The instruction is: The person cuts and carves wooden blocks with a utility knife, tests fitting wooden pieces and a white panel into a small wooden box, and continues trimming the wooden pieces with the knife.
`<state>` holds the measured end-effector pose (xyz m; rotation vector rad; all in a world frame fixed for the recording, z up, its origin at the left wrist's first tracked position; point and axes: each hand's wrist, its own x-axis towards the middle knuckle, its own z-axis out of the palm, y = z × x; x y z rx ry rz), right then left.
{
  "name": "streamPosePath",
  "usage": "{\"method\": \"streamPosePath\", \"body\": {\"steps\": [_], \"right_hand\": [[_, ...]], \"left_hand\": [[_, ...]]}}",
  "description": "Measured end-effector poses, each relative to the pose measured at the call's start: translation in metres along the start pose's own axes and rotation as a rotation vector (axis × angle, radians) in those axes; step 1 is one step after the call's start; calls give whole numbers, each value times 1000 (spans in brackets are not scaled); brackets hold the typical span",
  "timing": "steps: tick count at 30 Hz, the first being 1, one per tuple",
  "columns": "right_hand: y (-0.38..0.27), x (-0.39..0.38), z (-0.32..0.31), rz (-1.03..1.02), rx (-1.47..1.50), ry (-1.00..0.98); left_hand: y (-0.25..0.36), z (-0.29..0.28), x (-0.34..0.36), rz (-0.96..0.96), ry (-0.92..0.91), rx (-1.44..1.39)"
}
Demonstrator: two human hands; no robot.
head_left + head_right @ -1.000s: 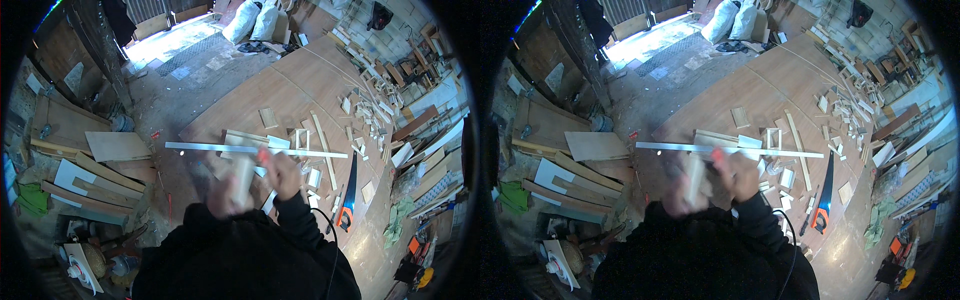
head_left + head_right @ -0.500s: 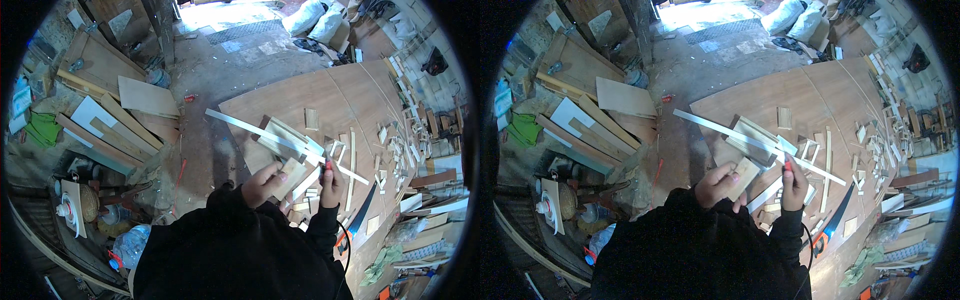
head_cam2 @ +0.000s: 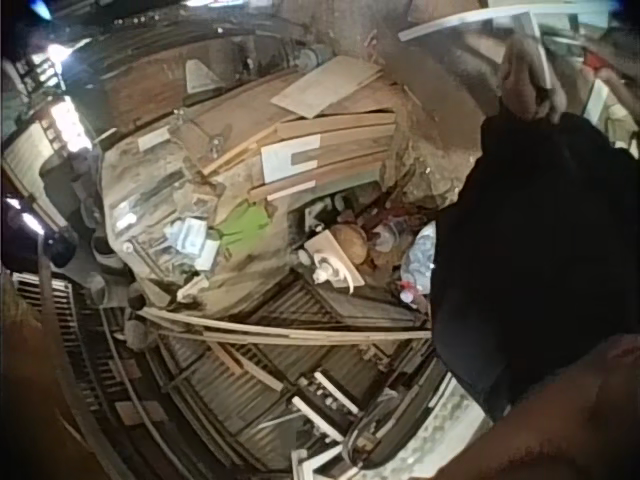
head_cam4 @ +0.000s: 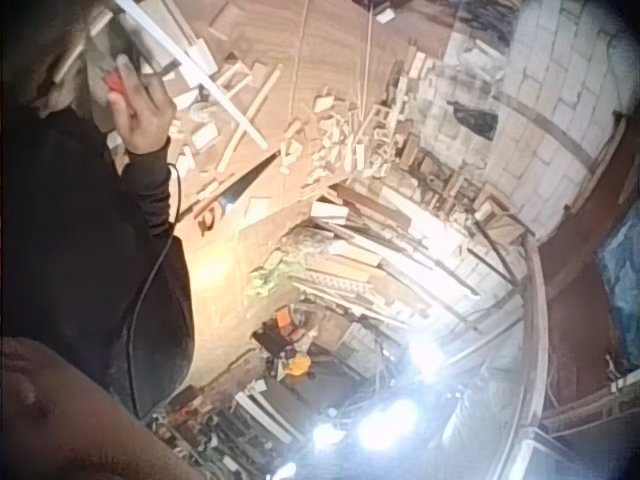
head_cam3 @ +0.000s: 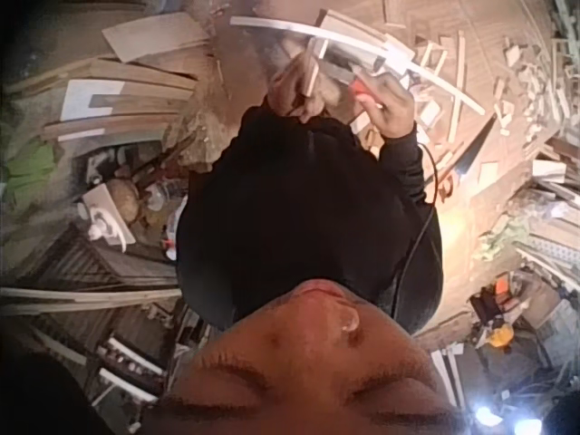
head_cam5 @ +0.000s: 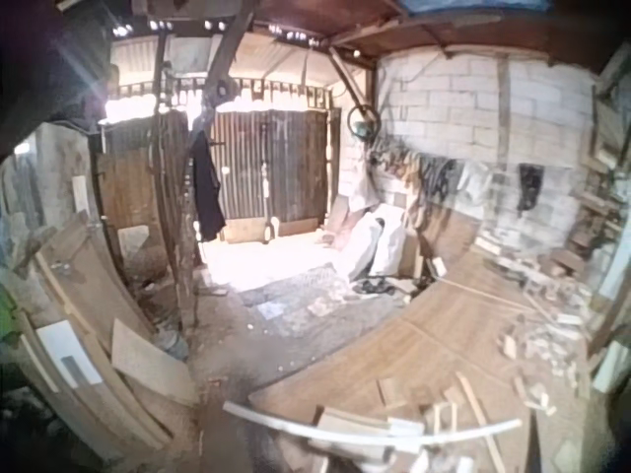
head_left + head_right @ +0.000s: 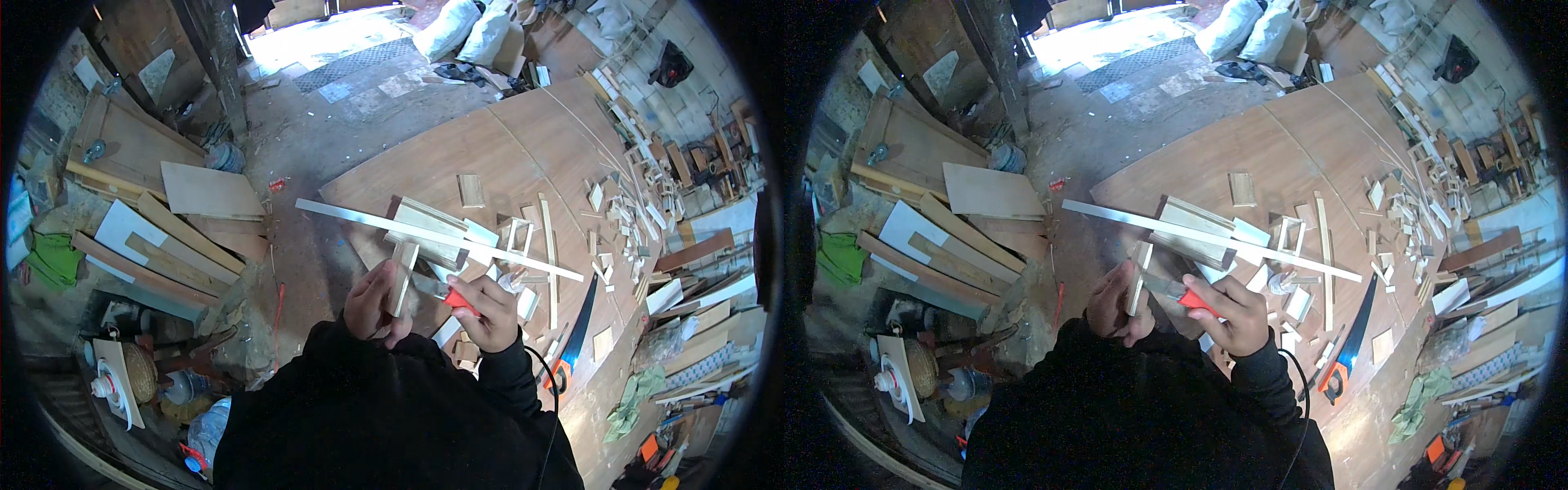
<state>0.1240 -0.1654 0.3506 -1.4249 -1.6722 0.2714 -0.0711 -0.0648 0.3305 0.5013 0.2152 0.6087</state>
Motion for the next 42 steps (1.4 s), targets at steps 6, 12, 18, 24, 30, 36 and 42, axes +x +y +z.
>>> {"method": "streamPosePath", "body": {"steps": [6,12,18,24,30,36,42], "right_hand": [[-6,1,-11,-50,-69,-78],[-5,5,-17,-123,-93,-86],[-2,5,-15,-135,-108,-75],[-2,16,-10,-140,-111,-37],[9,20,7,-71,-154,16],[35,21,27,-167,-291,294],[68,30,-67,189,-113,594]], "left_hand": [[-4,2,4,-102,-166,-110],[-8,2,6,-137,-129,-96],[-7,2,7,-110,-89,5],[-3,-4,13,-59,-224,-2],[-15,-32,24,-57,-241,-193],[-16,-45,37,-13,-352,-91],[1,-14,5,127,65,226]]}}
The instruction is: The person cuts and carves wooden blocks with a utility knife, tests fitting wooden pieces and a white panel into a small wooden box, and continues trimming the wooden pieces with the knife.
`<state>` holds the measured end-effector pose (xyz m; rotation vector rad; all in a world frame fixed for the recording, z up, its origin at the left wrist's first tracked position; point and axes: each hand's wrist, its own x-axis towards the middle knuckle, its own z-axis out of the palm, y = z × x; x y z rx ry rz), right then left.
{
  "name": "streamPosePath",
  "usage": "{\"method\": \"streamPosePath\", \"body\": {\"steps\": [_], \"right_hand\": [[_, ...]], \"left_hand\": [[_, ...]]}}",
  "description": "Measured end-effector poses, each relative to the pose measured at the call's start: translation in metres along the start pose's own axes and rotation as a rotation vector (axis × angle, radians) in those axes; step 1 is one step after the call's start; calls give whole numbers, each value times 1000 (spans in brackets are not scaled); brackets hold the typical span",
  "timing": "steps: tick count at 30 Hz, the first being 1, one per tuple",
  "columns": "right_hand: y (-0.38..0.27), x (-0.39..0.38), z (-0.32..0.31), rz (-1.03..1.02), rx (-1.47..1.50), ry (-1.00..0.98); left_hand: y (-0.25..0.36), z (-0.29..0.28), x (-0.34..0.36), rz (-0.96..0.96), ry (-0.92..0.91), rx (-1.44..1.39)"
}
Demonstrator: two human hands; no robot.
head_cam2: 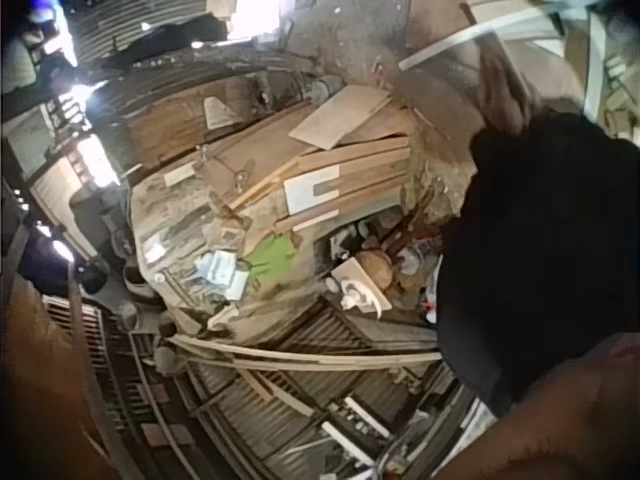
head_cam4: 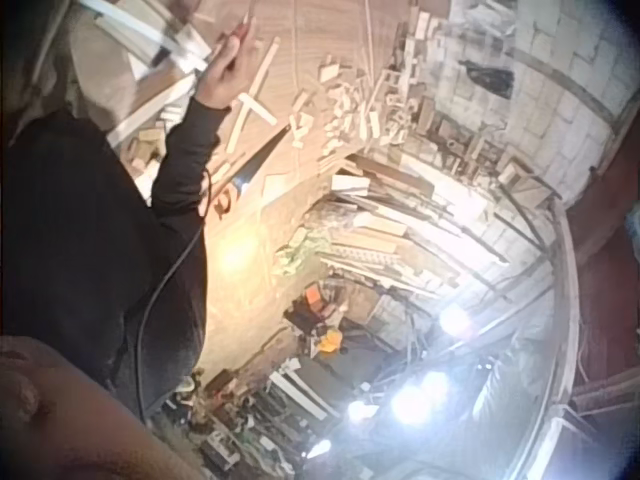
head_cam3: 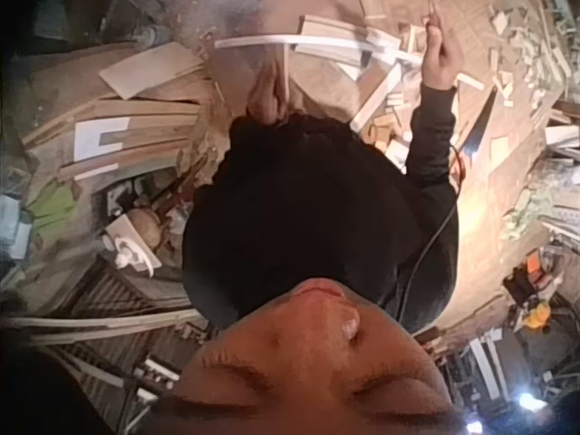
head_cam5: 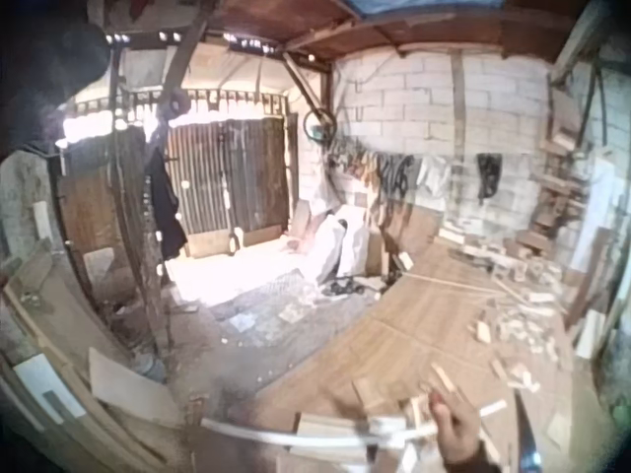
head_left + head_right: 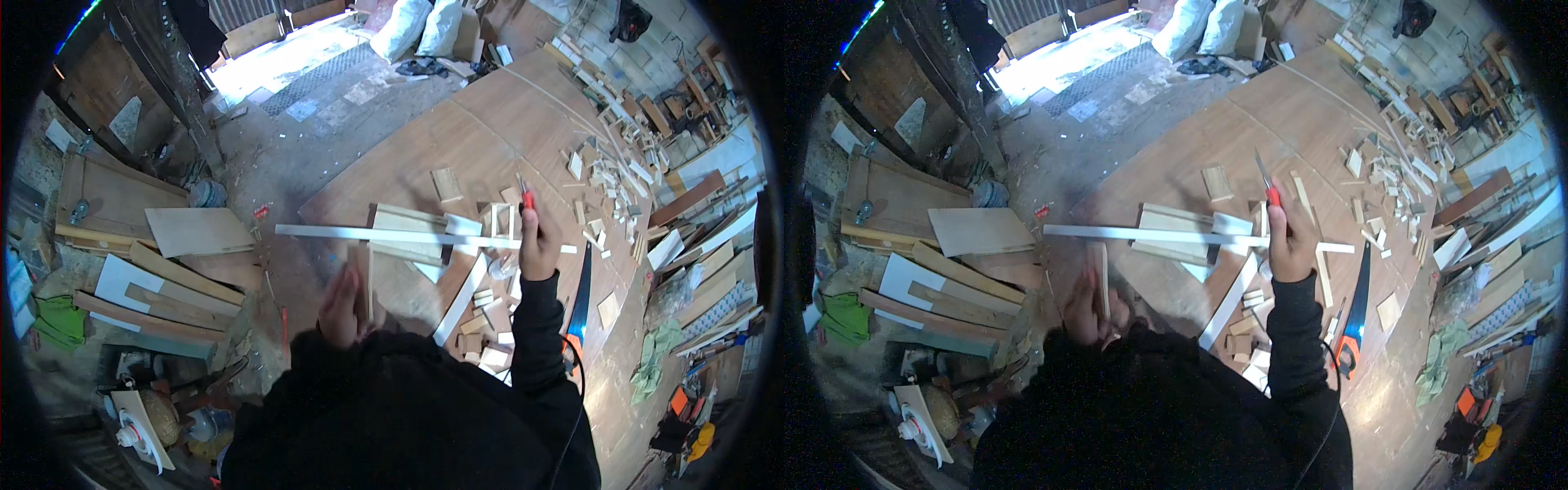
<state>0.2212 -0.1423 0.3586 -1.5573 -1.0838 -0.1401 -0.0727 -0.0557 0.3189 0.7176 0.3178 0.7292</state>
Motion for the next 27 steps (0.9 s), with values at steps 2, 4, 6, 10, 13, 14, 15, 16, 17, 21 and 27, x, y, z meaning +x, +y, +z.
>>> {"method": "streamPosePath", "body": {"steps": [2,4,6,10,13,14,15,16,17,21,27], "right_hand": [[-26,7,-2,-45,-35,-70],[-47,-6,1,-271,14,-136],[-58,-17,7,-322,46,-270],[-67,-33,22,-380,72,-426],[-71,-33,24,-418,52,-503],[-71,-32,24,-420,53,-505],[-71,-33,24,-434,44,-507],[-72,-34,23,-448,34,-509],[-72,-35,23,-448,35,-511],[-72,-37,22,-451,28,-522],[-74,-40,23,-469,-19,-479]], "left_hand": [[26,21,14,43,102,112],[35,36,19,168,134,426],[35,47,18,169,169,467],[37,61,15,183,202,556],[35,61,13,211,177,567],[34,61,13,206,177,561],[32,60,13,205,179,560],[29,58,13,222,160,551],[28,57,12,239,142,541],[29,57,9,200,135,529],[27,59,6,160,81,438]]}}
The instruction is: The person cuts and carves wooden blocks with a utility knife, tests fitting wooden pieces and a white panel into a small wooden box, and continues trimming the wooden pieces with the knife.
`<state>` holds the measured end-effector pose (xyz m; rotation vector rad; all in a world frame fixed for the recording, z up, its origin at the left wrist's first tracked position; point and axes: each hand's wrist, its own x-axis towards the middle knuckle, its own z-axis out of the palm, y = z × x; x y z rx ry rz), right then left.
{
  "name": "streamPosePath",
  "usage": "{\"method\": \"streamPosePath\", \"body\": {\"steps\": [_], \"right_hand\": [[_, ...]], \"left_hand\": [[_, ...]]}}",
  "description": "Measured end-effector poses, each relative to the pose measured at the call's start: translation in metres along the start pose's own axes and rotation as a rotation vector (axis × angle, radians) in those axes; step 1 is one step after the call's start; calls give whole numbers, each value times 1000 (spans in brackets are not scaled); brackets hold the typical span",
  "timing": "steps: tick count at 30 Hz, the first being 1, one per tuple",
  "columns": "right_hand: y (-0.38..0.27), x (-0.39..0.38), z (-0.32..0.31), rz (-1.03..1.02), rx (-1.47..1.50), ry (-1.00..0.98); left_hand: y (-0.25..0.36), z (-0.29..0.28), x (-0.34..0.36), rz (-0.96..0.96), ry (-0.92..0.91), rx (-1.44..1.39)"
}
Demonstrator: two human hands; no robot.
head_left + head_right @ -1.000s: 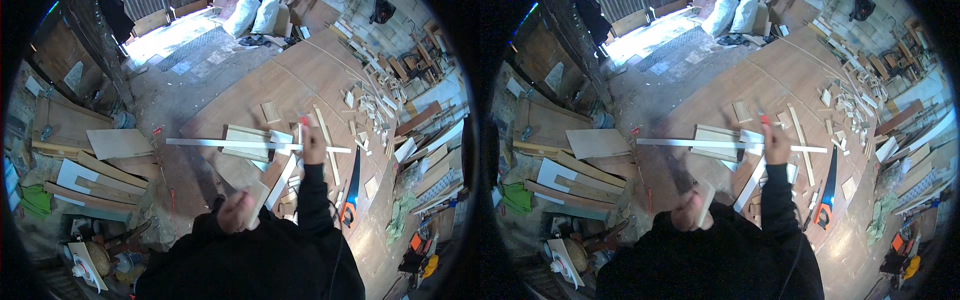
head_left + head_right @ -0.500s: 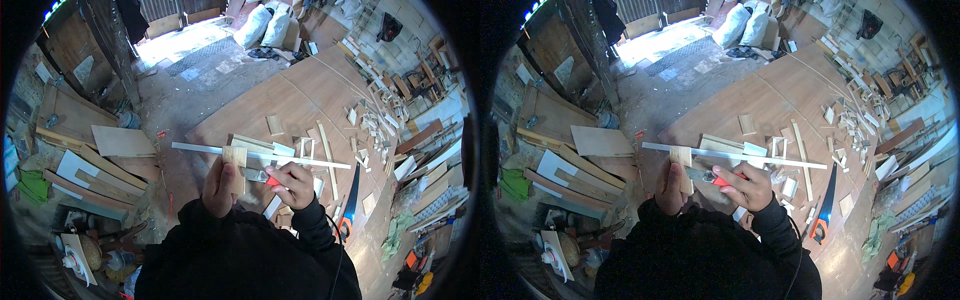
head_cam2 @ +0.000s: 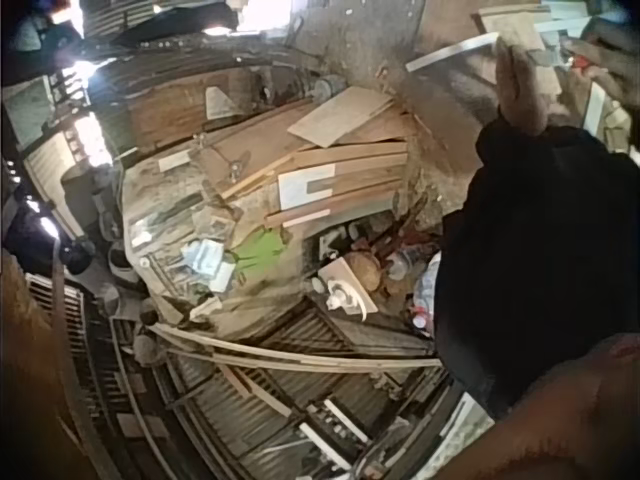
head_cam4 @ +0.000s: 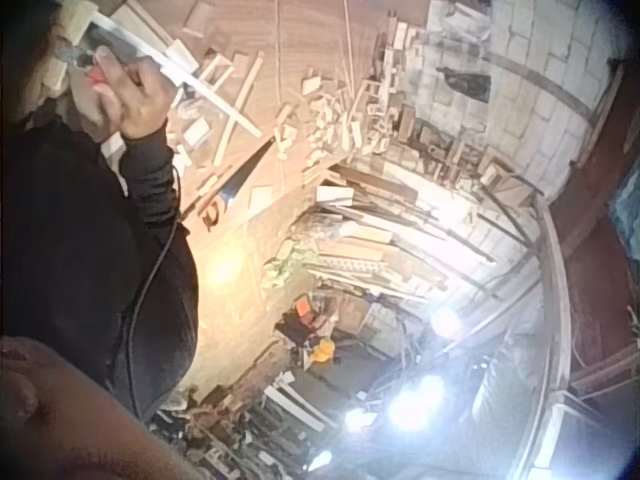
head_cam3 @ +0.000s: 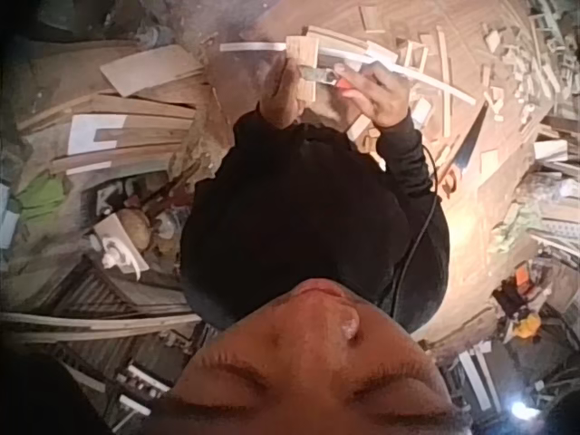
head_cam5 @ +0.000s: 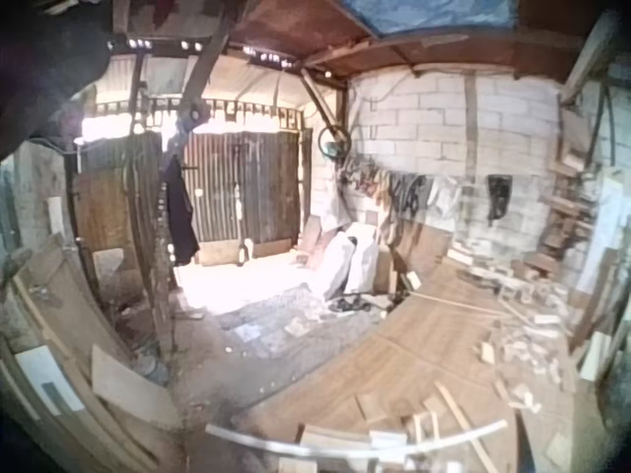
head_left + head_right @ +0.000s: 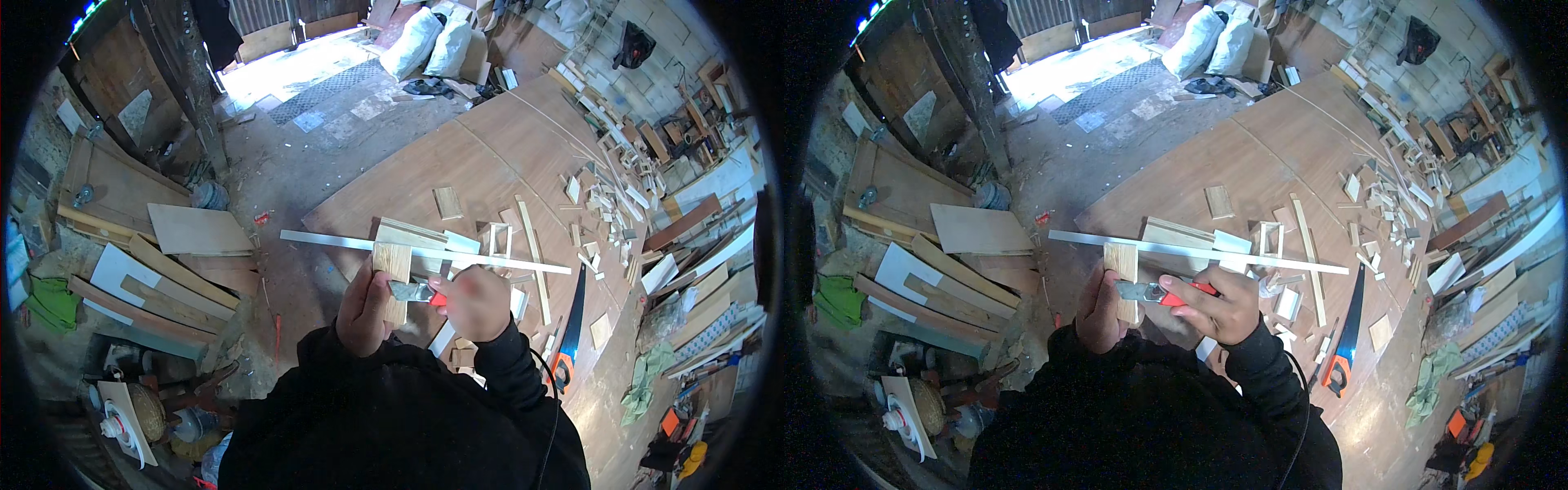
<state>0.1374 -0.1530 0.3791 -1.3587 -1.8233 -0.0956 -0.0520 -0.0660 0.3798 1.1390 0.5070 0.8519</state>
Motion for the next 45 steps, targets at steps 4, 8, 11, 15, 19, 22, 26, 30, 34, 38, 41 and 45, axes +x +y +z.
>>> {"method": "streamPosePath", "body": {"steps": [4,8,11,15,19,22,26,30,34,38,41,45], "right_hand": [[-1,4,4,19,-29,29],[3,8,9,18,-73,62],[4,14,12,23,-64,72],[5,14,20,80,-53,68],[13,13,26,82,-46,83],[11,14,27,81,-105,94],[3,8,28,130,-109,131],[8,-2,35,104,-96,215],[-15,1,23,151,-19,165],[-23,-32,15,318,-29,176],[-4,-65,26,215,-185,407],[-44,-64,-7,436,-175,482]], "left_hand": [[-16,-5,1,-48,-23,-144],[-22,-11,3,-99,-62,-226],[-25,-10,6,-77,-117,-495],[-32,-21,14,-91,-127,-412],[-30,-21,16,-113,-175,-377],[-30,-24,17,-126,-192,-415],[-36,-26,17,-171,-127,-446],[-100,-91,13,-81,-282,-302],[-59,-79,26,-279,-554,-862],[-56,-74,35,-300,-739,-753],[-41,-40,0,-471,-541,-458],[-40,-25,-1,-285,-595,-640]]}}
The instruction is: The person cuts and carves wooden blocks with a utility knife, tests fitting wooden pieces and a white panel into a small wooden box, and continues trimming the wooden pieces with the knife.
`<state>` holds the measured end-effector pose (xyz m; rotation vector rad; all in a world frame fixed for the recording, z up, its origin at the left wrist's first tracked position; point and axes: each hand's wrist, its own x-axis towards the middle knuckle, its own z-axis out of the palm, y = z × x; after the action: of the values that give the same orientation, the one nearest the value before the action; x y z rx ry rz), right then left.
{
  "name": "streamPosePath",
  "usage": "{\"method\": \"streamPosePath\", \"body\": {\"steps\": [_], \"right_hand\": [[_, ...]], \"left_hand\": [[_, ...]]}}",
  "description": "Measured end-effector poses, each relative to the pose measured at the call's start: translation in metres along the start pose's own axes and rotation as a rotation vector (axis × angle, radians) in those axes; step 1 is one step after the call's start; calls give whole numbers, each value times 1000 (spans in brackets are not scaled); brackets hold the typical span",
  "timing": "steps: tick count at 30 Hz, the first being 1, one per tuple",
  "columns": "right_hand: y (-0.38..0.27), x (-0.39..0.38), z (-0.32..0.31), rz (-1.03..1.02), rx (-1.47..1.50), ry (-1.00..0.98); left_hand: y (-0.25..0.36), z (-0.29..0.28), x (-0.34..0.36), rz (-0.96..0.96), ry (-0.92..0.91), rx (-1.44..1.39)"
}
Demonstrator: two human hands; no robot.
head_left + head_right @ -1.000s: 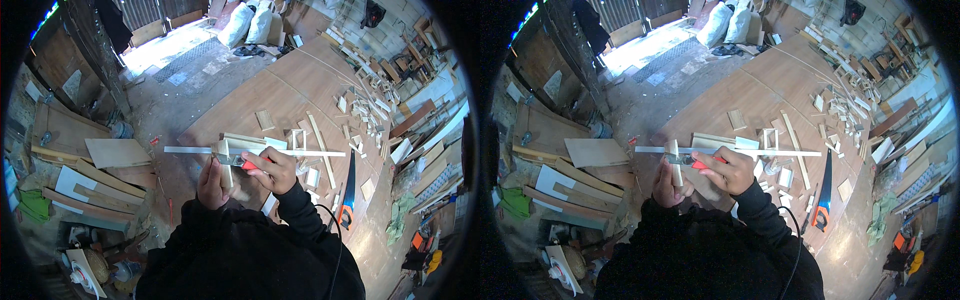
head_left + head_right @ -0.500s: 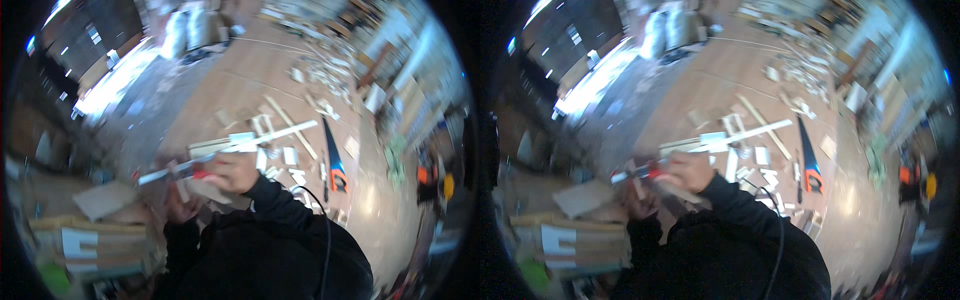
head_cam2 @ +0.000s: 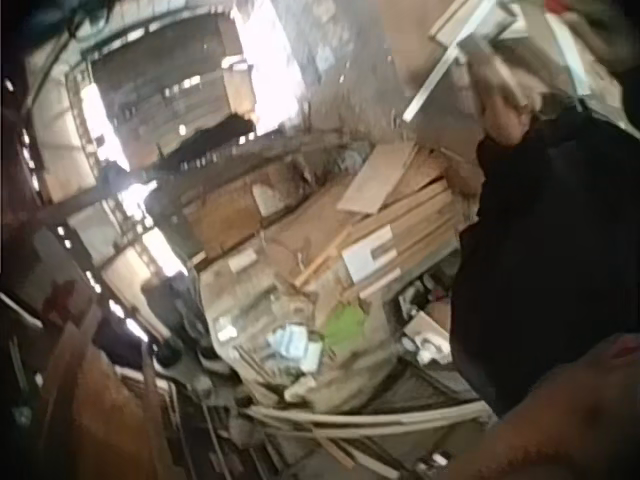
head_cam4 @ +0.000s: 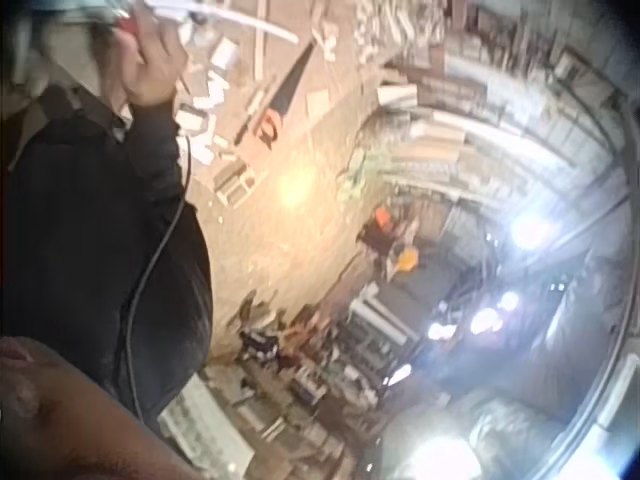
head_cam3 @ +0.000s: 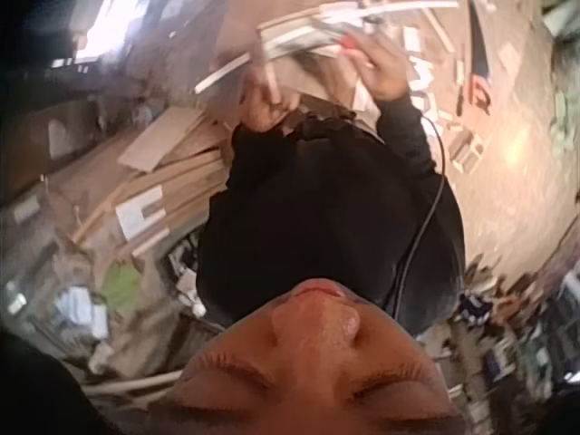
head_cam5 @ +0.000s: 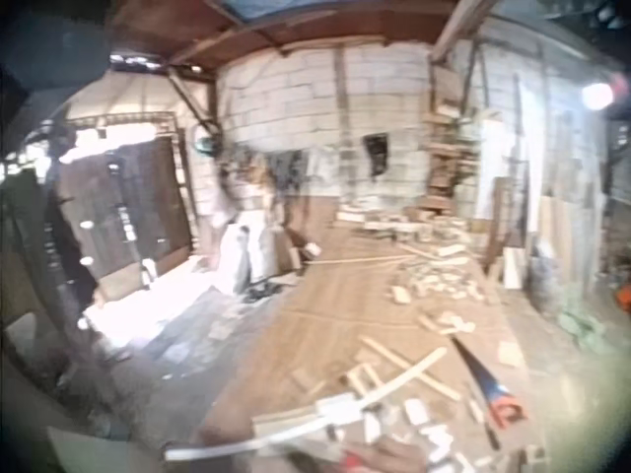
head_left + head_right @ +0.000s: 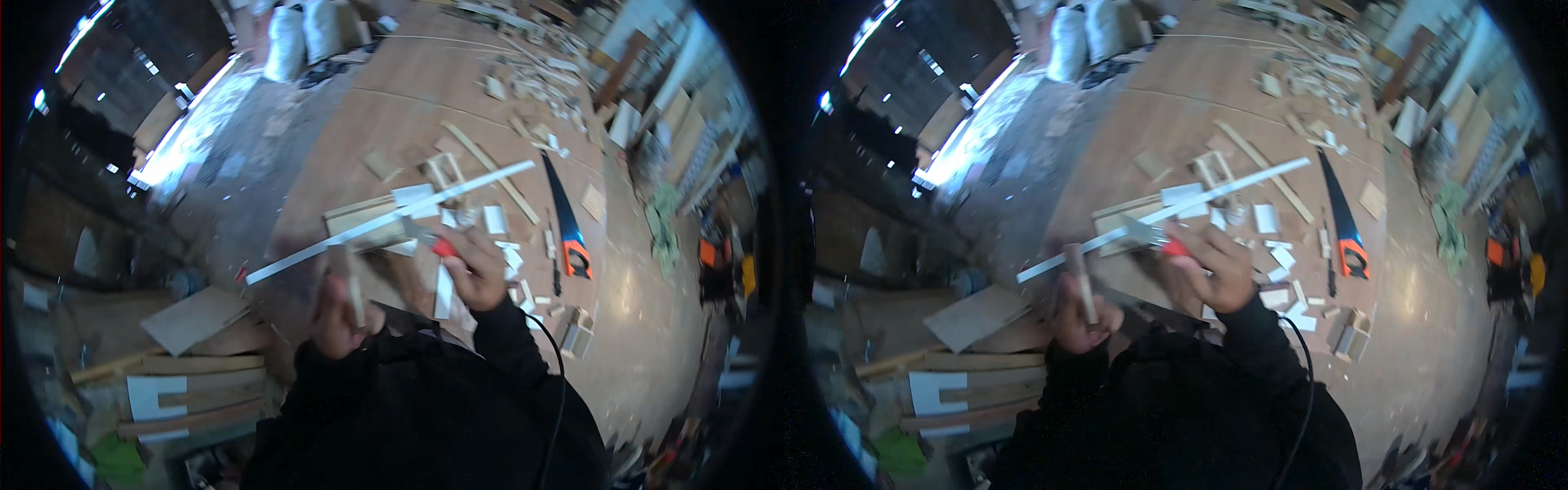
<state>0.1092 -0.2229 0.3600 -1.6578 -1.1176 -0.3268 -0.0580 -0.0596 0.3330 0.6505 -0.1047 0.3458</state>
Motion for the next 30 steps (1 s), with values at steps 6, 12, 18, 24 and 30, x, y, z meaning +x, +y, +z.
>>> {"method": "streamPosePath", "body": {"steps": [6,12,18,24,30], "right_hand": [[-36,-23,7,-92,75,-157],[-57,-23,26,-113,71,-236],[-65,-23,37,-105,43,-226],[-67,-18,41,-161,-17,-244],[-65,-5,37,-180,-25,-304]], "left_hand": [[22,30,-7,-12,350,229],[36,40,-21,-66,257,151],[41,30,-38,-135,155,66],[45,19,-45,-264,-1,-179],[46,18,-43,-251,28,-67]]}}
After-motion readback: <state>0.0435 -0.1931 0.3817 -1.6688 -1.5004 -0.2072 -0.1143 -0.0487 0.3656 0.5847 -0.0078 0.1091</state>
